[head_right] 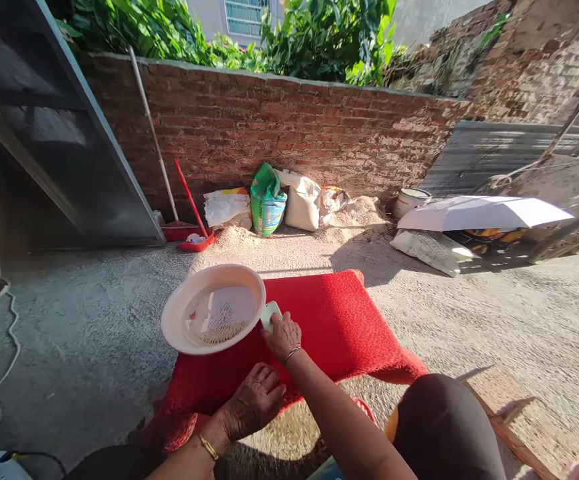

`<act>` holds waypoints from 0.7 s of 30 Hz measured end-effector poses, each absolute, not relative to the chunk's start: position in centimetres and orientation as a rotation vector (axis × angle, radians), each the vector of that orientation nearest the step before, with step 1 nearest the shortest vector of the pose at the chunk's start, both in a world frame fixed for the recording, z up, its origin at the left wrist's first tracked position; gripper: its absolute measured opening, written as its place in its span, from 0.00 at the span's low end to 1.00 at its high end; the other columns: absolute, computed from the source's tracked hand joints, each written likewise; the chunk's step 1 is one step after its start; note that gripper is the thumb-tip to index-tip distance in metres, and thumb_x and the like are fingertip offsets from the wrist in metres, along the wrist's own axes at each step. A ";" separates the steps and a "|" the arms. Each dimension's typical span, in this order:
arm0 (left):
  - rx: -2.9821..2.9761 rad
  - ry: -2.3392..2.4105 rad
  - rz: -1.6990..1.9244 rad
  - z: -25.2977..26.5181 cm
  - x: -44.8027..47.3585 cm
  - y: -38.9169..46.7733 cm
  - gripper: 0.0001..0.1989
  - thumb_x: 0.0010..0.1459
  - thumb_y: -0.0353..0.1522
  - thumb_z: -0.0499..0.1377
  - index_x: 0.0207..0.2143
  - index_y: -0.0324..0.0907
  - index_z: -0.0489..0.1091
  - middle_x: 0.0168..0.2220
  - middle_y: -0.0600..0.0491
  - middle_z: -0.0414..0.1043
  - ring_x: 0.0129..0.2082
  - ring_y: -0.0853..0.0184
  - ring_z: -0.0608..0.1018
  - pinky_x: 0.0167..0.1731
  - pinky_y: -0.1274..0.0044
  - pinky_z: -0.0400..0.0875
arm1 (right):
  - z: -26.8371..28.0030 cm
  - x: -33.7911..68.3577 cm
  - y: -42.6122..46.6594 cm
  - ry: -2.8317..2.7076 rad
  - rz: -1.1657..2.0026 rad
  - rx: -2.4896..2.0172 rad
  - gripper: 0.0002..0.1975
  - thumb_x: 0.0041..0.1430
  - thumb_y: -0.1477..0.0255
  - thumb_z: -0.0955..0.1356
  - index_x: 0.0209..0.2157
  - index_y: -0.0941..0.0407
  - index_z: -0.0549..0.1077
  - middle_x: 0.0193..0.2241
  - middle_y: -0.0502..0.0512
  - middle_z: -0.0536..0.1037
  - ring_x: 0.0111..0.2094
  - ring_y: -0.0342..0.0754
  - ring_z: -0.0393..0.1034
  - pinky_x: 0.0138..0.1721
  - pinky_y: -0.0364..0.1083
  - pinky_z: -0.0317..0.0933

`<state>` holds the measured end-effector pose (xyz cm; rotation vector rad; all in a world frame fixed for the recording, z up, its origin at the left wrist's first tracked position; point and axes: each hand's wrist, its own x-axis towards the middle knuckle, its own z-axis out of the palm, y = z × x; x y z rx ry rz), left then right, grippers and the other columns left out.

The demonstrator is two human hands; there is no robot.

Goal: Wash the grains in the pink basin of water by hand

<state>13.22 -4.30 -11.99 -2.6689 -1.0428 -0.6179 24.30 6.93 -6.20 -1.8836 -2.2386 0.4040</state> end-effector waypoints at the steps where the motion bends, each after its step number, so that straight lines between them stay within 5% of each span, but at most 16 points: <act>1: -2.650 -1.062 -0.634 -12.3 13.1 -4.2 0.06 0.60 0.35 0.58 0.38 0.43 0.70 0.35 0.51 0.70 0.39 0.61 0.71 0.48 0.65 0.61 | -6.5 25.3 7.2 -2.261 0.366 -1.871 0.19 0.58 0.55 0.66 0.46 0.50 0.71 0.43 0.56 0.72 0.41 0.51 0.72 0.41 0.46 0.58; 11: -2.682 -0.970 -0.590 -11.2 13.1 -4.9 0.06 0.61 0.35 0.57 0.33 0.42 0.65 0.34 0.52 0.67 0.39 0.62 0.69 0.46 0.67 0.60 | -3.5 50.0 9.7 -1.533 0.187 -2.664 0.24 0.61 0.53 0.61 0.48 0.54 0.71 0.45 0.63 0.70 0.40 0.56 0.73 0.39 0.51 0.60; 21: -2.808 -0.574 -0.513 -7.6 15.0 -8.5 0.05 0.63 0.34 0.55 0.36 0.42 0.68 0.32 0.51 0.70 0.35 0.65 0.69 0.42 0.69 0.63 | -6.7 29.4 0.8 -2.459 0.299 -1.549 0.14 0.57 0.59 0.69 0.42 0.51 0.73 0.38 0.52 0.72 0.35 0.46 0.69 0.37 0.44 0.56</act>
